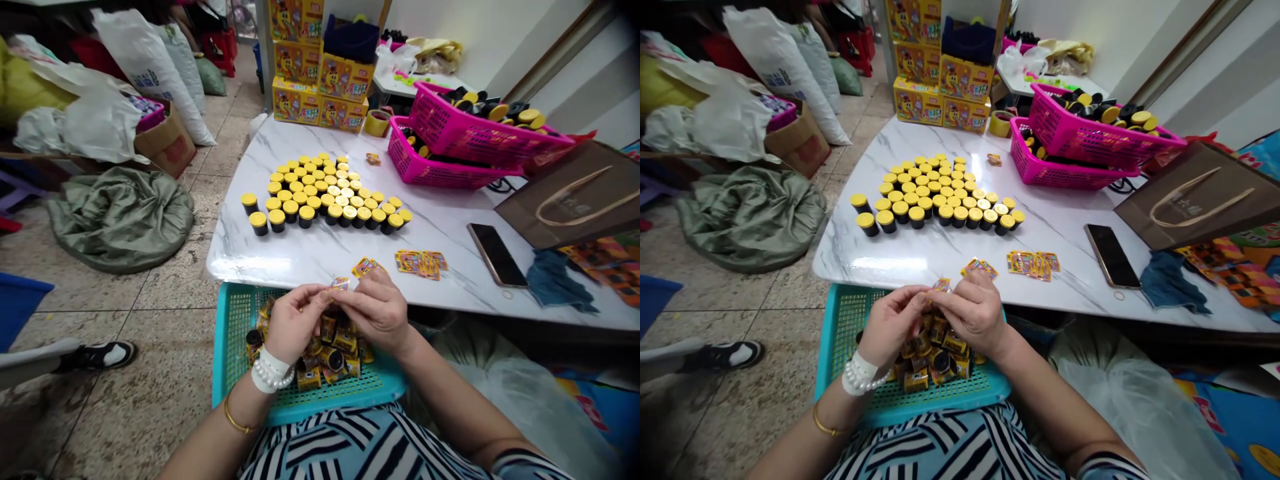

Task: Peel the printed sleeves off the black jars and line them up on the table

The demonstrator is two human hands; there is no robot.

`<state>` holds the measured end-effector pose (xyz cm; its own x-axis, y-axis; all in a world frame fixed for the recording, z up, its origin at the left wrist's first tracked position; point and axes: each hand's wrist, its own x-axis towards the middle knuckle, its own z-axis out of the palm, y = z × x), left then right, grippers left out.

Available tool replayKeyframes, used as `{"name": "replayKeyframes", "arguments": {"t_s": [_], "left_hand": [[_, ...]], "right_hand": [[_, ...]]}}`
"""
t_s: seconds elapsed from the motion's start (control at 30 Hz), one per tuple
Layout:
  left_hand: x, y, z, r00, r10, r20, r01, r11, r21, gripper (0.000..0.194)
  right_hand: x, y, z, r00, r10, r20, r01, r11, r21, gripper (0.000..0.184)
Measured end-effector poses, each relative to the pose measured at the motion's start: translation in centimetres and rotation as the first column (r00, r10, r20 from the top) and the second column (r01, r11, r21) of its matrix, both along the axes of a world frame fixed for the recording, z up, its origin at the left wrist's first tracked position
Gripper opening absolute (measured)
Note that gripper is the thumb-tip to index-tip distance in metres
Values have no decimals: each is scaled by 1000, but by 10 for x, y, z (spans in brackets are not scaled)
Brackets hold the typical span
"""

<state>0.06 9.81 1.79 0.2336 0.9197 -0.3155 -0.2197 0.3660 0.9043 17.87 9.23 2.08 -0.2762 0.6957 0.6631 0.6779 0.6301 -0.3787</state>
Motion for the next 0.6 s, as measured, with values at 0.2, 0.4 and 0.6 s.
{"name": "replayKeyframes", "arguments": {"t_s": [0.2, 0.4, 0.6], "left_hand": [[-18, -5, -6, 990, 134, 47, -128, 984, -122, 30], [-17, -19, -6, 982, 164, -91, -158, 985, 75, 21], [-25, -41, 3, 914, 380, -139, -328, 897, 296, 15]], "right_hand": [[-12, -15, -1, 951, -58, -305, -9, 976, -216, 46], [-39, -23, -4, 892, -177, -415, -133, 776, -617, 21], [-55, -21, -11, 812, -299, -501, -134, 741, -658, 39]]}}
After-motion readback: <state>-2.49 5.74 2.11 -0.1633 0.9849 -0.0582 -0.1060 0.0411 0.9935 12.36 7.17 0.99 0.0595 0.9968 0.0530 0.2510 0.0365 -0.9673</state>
